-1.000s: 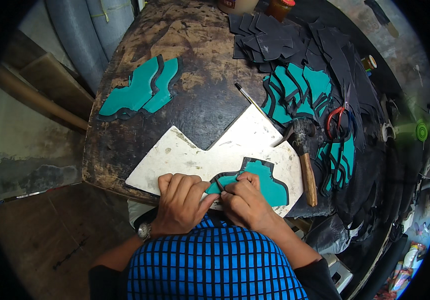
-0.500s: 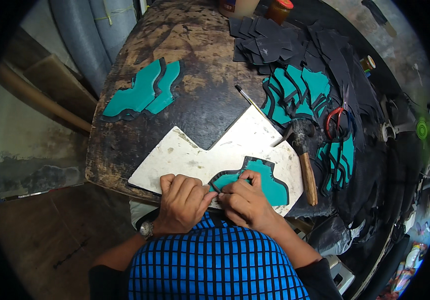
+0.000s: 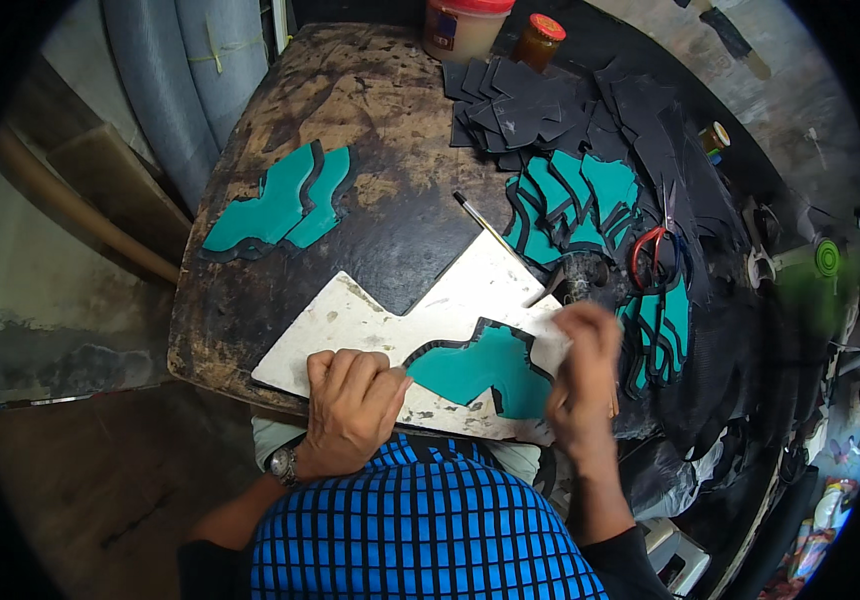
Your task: The person assembles footwear parts by placing a black rubber strip along the edge of a green insole, then uses a hammer to tap the strip into place. The person repeats this process for multiple insoles, occasionally flipping them over and applying adhesive from a container before securing the strip.
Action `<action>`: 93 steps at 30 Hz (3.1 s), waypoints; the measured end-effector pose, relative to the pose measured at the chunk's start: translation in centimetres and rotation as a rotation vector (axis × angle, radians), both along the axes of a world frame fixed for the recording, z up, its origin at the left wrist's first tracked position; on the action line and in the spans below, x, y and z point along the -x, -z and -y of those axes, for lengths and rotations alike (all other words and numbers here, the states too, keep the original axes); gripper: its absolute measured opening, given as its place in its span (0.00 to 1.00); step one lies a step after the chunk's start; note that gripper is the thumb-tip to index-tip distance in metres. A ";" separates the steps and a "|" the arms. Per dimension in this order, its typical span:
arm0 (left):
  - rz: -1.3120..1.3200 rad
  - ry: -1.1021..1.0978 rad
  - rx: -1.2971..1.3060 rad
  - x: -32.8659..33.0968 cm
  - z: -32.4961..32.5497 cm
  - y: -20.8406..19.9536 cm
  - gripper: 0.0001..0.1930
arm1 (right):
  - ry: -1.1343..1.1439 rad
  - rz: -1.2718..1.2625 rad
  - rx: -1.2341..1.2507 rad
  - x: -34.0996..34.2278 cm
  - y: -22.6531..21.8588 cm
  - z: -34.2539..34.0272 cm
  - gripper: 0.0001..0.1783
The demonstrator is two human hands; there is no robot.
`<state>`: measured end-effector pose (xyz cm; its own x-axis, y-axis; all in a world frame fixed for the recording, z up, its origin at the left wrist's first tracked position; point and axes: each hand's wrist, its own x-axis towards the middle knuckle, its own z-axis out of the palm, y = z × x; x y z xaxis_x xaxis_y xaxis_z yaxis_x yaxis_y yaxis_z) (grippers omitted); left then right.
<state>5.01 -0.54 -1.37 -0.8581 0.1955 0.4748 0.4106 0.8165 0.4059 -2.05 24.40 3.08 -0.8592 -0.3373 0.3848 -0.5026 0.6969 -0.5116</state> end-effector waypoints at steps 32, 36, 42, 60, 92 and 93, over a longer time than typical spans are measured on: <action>0.093 0.451 0.258 -0.5 -1.7 -1.6 0.19 | -0.252 0.104 -0.056 -1.8 -0.2 1.1 0.44; 0.084 0.445 0.256 -0.6 -1.8 -1.5 0.20 | -0.289 0.109 -0.228 -1.5 -0.5 1.0 0.45; 0.079 0.442 0.245 -0.7 -1.8 -1.4 0.21 | -0.332 0.137 -0.273 -1.3 -0.6 1.6 0.47; 0.125 0.431 0.197 -0.8 -1.8 -1.2 0.23 | -0.247 0.067 -0.229 -0.8 -1.2 0.7 0.40; 0.260 0.381 0.277 -0.1 1.8 -2.5 0.34 | 0.049 -0.096 -0.416 -0.7 0.1 -6.7 0.33; 0.158 0.348 0.274 -0.6 2.5 -2.6 0.28 | -0.001 -0.087 -0.438 -0.7 0.2 -6.9 0.33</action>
